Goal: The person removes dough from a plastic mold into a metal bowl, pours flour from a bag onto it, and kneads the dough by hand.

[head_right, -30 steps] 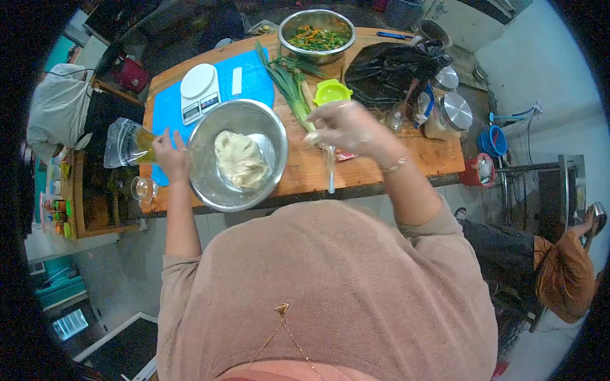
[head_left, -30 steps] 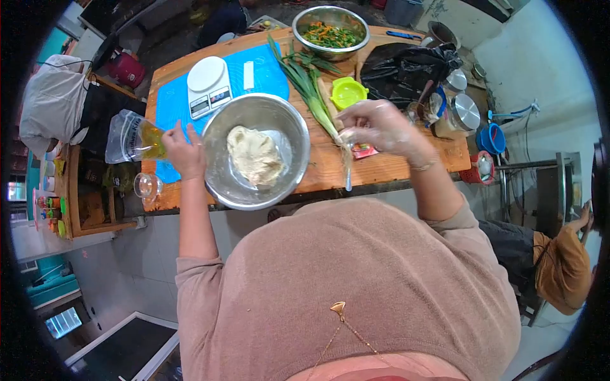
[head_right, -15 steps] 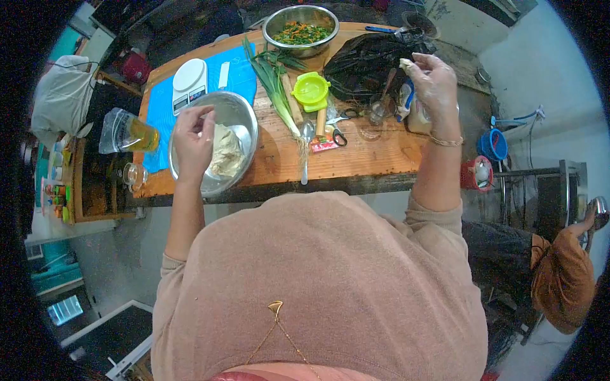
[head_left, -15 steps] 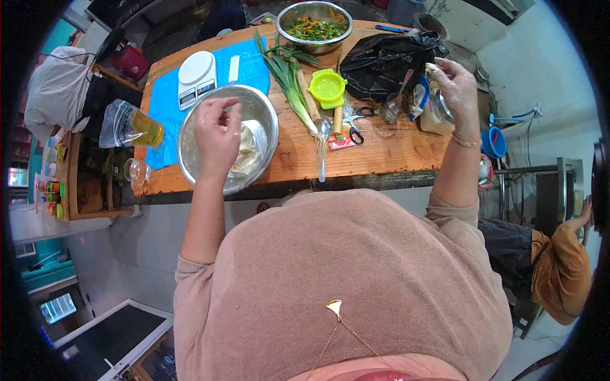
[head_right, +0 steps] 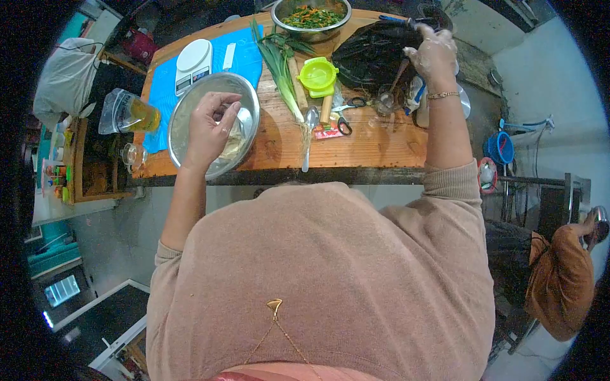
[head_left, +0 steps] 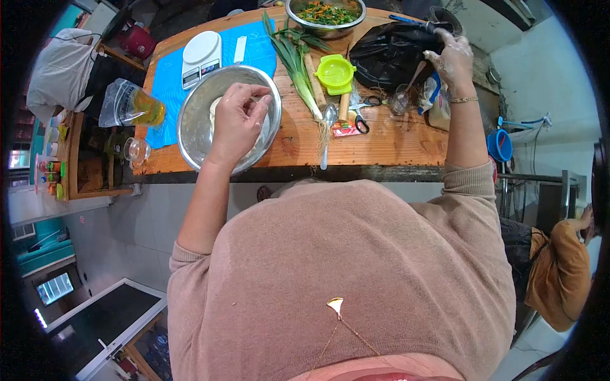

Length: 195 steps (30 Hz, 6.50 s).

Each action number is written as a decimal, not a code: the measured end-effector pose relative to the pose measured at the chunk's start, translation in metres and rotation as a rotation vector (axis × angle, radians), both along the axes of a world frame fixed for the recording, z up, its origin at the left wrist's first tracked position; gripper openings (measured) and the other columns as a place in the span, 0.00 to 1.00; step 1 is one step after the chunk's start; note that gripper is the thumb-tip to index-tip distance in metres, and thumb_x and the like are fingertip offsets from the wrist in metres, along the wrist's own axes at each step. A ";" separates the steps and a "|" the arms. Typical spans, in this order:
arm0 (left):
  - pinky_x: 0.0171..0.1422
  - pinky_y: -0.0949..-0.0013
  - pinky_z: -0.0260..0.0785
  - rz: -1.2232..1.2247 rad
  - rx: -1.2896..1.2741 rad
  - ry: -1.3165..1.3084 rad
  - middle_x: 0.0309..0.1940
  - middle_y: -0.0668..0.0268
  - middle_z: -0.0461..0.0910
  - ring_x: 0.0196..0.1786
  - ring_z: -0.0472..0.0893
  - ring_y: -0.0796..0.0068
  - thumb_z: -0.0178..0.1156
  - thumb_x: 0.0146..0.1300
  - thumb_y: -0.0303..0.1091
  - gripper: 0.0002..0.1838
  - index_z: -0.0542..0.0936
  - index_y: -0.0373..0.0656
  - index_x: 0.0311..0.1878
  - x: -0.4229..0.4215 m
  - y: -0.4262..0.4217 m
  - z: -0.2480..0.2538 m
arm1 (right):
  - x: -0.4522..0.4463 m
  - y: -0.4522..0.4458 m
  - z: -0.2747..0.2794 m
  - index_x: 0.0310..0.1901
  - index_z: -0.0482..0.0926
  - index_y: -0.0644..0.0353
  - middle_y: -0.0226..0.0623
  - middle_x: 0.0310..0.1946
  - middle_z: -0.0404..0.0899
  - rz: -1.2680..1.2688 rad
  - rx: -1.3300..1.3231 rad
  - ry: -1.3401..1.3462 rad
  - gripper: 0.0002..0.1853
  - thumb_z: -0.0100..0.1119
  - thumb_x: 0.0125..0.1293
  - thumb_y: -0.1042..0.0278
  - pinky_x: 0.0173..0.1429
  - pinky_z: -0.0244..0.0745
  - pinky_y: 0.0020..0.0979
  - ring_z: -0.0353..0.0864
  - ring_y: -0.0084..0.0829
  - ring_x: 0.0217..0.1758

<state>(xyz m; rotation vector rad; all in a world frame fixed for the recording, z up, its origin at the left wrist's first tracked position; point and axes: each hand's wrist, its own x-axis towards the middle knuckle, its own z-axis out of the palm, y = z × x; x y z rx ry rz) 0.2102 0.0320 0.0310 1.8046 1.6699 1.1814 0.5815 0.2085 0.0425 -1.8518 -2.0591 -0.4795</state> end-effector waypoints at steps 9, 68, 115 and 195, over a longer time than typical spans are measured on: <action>0.36 0.71 0.72 -0.229 0.116 0.184 0.35 0.60 0.79 0.32 0.78 0.72 0.60 0.61 0.29 0.08 0.81 0.37 0.41 0.039 0.041 0.023 | 0.043 0.083 0.006 0.42 0.83 0.60 0.45 0.35 0.82 0.379 0.236 -0.081 0.17 0.63 0.58 0.56 0.48 0.74 0.41 0.79 0.43 0.40; 0.56 0.48 0.67 -0.318 -0.091 0.262 0.47 0.41 0.71 0.49 0.76 0.42 0.51 0.67 0.43 0.21 0.75 0.29 0.44 0.198 0.165 -0.011 | 0.020 0.030 0.010 0.37 0.81 0.70 0.48 0.22 0.78 0.282 -0.582 0.410 0.11 0.55 0.61 0.69 0.35 0.75 0.38 0.80 0.39 0.25; 0.63 0.56 0.67 -0.133 0.077 0.157 0.59 0.36 0.58 0.56 0.71 0.38 0.63 0.51 0.32 0.42 0.55 0.19 0.64 0.163 0.164 -0.033 | 0.056 0.158 -0.140 0.50 0.80 0.55 0.43 0.49 0.80 0.236 -0.716 -0.426 0.19 0.48 0.65 0.55 0.57 0.73 0.35 0.80 0.40 0.53; 0.45 0.53 0.82 -0.113 -0.040 -1.408 0.52 0.52 0.76 0.50 0.81 0.55 0.65 0.52 0.38 0.37 0.63 0.36 0.63 -0.128 -0.072 0.008 | -0.273 -0.094 0.040 0.48 0.74 0.76 0.51 0.36 0.80 0.852 -1.550 1.784 0.29 0.38 0.73 0.50 0.50 0.80 0.38 0.83 0.45 0.42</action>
